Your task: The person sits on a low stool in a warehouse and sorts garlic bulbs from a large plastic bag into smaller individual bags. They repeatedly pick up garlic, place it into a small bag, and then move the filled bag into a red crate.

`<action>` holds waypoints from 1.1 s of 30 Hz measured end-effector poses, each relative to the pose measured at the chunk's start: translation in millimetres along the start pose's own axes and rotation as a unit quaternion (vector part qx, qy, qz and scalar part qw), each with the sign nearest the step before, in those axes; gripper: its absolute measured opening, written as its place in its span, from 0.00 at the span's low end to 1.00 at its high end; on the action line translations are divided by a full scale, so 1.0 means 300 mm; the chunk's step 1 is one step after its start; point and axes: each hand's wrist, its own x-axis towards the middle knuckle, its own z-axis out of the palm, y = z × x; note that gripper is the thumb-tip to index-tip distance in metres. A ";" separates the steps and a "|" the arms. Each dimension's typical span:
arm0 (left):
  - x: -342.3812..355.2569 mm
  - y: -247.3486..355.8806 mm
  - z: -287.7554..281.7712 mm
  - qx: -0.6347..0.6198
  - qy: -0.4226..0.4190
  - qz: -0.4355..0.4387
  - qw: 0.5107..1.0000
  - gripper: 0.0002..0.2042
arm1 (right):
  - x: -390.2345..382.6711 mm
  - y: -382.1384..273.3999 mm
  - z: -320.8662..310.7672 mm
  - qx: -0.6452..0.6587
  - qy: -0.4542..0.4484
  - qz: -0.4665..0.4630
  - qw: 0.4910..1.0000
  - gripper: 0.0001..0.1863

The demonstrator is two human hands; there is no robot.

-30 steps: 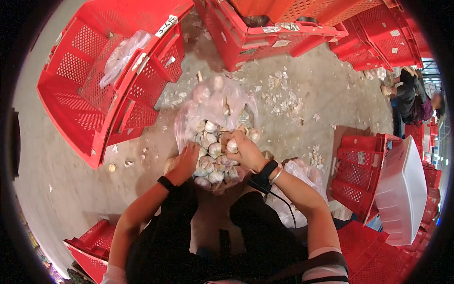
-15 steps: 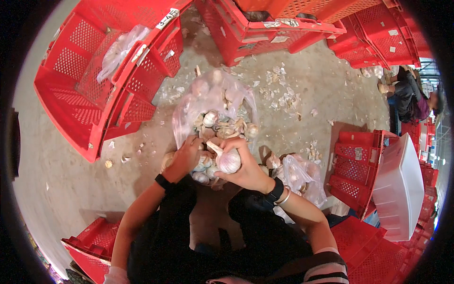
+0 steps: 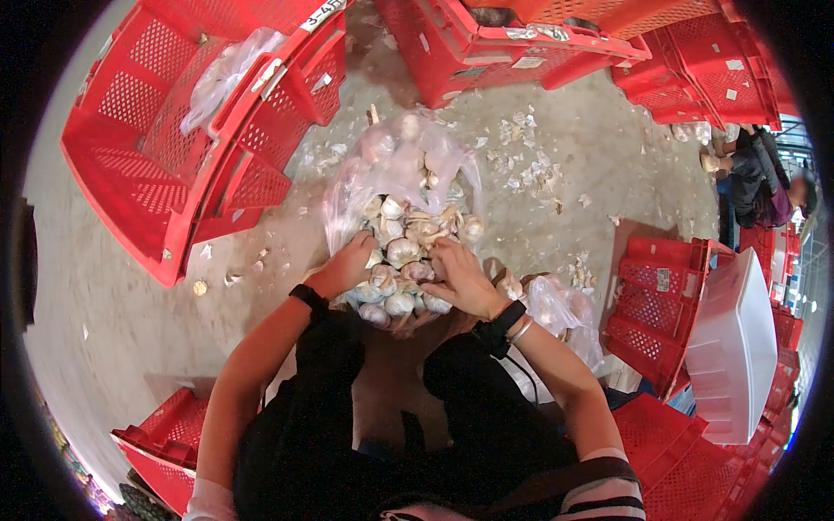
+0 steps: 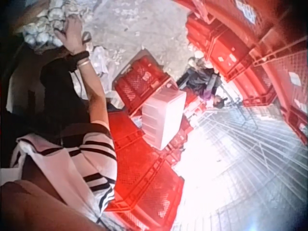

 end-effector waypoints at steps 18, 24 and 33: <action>-0.059 0.329 -0.247 -0.794 -0.085 -0.222 0.560 0.25 | 0.442 0.053 0.089 -0.151 -0.030 0.160 0.975 0.18; -0.076 0.348 -0.212 -0.809 0.018 -0.160 0.566 0.20 | 0.420 0.036 0.056 0.029 0.019 0.087 0.996 0.19; -0.052 0.288 -0.199 -0.770 0.035 -0.170 0.614 0.15 | 0.226 -0.170 -0.121 0.731 -0.012 0.327 0.598 0.18</action>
